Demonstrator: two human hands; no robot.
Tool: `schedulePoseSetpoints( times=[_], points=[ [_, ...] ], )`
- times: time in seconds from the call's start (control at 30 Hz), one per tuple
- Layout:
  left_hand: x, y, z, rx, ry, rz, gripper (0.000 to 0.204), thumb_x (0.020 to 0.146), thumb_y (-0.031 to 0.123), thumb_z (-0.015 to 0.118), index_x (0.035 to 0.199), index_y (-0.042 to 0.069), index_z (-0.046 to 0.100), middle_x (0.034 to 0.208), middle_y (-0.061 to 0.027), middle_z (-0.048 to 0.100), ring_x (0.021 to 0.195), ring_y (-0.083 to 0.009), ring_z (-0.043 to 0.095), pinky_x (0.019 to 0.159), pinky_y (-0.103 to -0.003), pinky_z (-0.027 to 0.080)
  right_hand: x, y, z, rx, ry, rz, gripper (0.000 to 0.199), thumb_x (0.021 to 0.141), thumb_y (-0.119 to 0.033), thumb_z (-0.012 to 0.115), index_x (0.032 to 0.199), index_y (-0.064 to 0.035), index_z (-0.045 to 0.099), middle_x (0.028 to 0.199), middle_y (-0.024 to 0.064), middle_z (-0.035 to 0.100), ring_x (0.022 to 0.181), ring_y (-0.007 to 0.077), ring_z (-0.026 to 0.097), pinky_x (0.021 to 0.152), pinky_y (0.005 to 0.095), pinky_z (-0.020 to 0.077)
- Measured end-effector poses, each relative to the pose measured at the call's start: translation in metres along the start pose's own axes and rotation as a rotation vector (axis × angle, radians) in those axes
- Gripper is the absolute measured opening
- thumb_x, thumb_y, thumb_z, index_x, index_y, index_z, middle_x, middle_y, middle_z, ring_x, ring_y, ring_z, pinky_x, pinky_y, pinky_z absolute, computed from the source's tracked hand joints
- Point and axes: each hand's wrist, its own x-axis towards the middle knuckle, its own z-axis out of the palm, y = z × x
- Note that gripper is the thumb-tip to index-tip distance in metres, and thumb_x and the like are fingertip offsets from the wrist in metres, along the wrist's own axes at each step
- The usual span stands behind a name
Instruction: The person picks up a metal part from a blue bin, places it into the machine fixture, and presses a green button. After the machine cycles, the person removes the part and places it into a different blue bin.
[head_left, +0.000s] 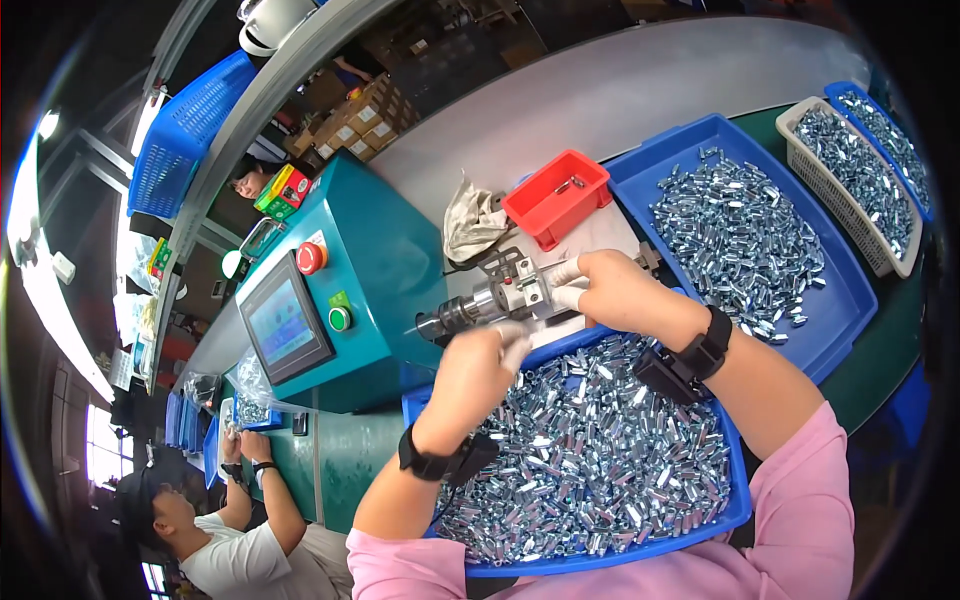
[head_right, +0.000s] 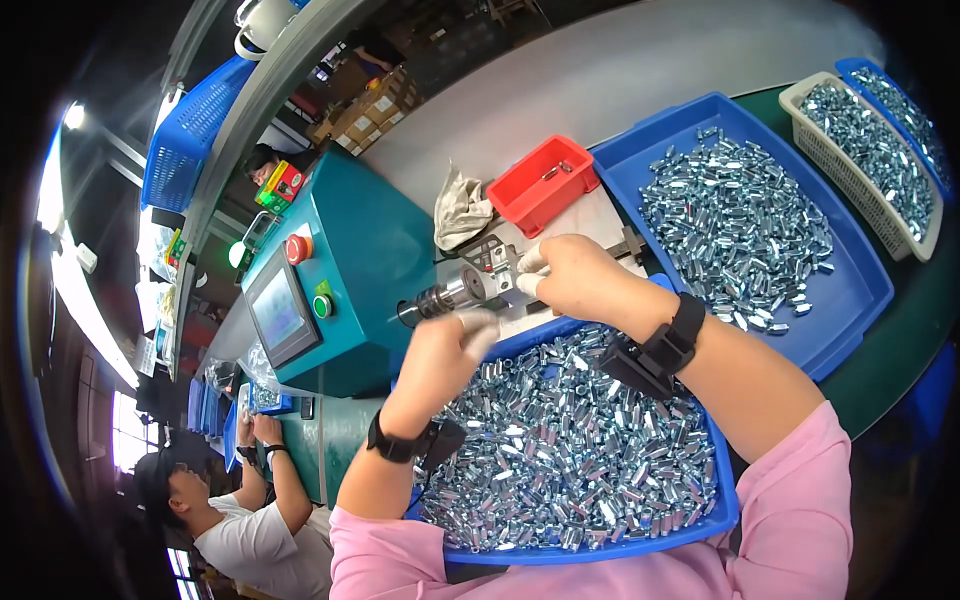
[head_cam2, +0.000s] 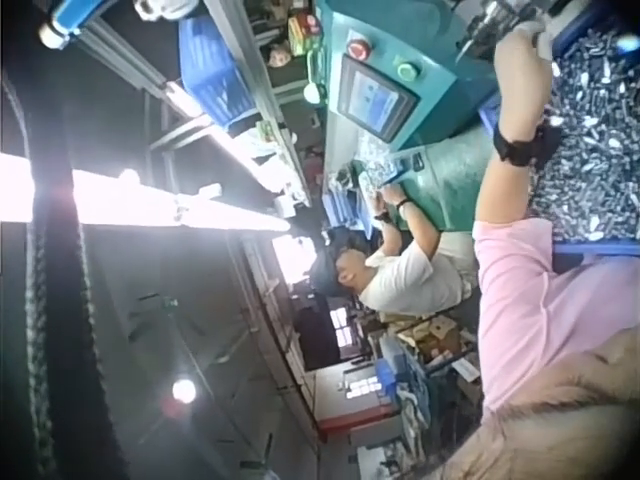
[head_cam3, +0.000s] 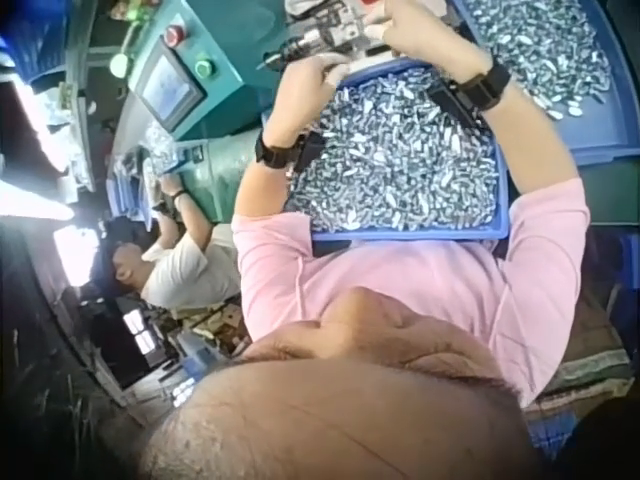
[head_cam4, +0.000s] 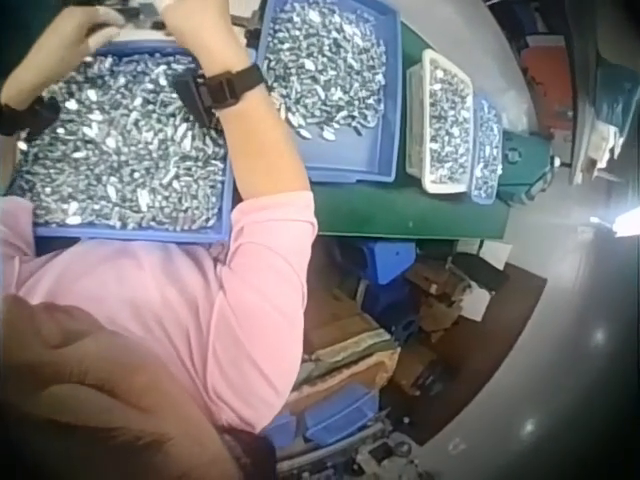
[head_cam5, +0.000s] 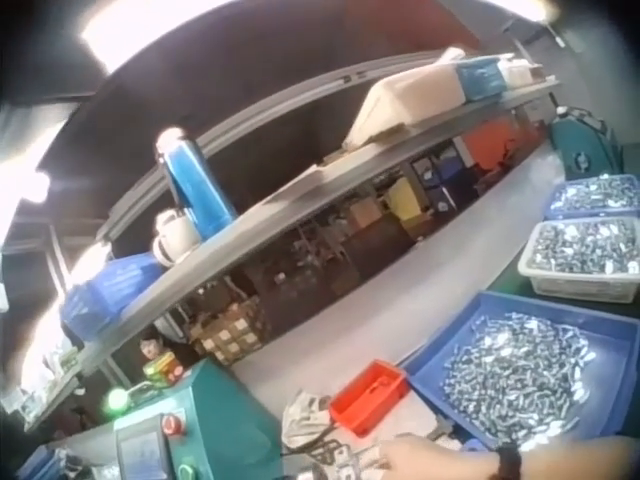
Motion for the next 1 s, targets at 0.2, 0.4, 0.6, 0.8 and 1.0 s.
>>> schedulePoseSetpoints(
  times=[0.2,0.4,0.6,0.8,1.0],
  points=[
    [-0.038,-0.033,0.017,0.22,-0.155,0.079,0.019,0.079,0.012,0.067,0.095,0.003,0.067,0.08,-0.0177,0.062,0.075,-0.0293,0.063,0.069,-0.037,0.048,-0.009,-0.011,0.017,-0.05,-0.236,0.076,0.046,0.086,-0.016,0.061,0.129,-0.004,0.052,0.08,0.0088,0.064,0.058,0.0115,0.06,0.053,0.0282,0.0482],
    [-0.035,-0.028,0.015,0.001,-0.124,0.118,0.021,0.08,0.011,0.066,0.101,0.004,0.065,0.076,-0.0137,0.061,0.07,-0.0265,0.061,0.067,-0.035,0.048,-0.006,0.006,0.02,0.193,-0.457,0.121,0.065,0.088,-0.015,0.06,0.146,-0.013,0.03,0.083,0.0068,0.062,0.059,0.0105,0.06,0.053,0.024,0.0473],
    [-0.037,-0.012,0.018,-0.284,-0.137,0.121,0.019,0.083,0.013,0.066,0.101,0.005,0.065,0.075,-0.0083,0.06,0.067,-0.0185,0.058,0.063,-0.03,0.047,-0.007,0.005,0.02,0.217,-0.485,0.14,0.068,0.087,-0.014,0.058,0.147,-0.0162,0.026,0.084,0.0065,0.063,0.062,0.0106,0.06,0.054,0.0245,0.0465],
    [-0.037,-0.012,0.02,-0.322,-0.227,0.207,0.019,0.083,0.013,0.068,0.099,0.004,0.066,0.074,-0.0058,0.06,0.063,-0.0147,0.057,0.06,-0.028,0.047,-0.007,0.005,0.023,0.199,-0.476,0.14,0.071,0.088,-0.012,0.058,0.148,-0.0167,0.022,0.086,0.007,0.063,0.063,0.0097,0.06,0.055,0.0241,0.0474],
    [-0.037,-0.017,0.02,-0.336,-0.26,0.086,0.018,0.081,0.011,0.069,0.097,0.003,0.066,0.075,-0.005,0.062,0.064,-0.0113,0.058,0.059,-0.026,0.047,-0.006,0.005,0.027,0.165,-0.412,0.101,0.066,0.088,-0.014,0.06,0.146,-0.0174,0.028,0.073,0.0043,0.062,0.06,0.0098,0.059,0.055,0.0229,0.0474]
  ],
)
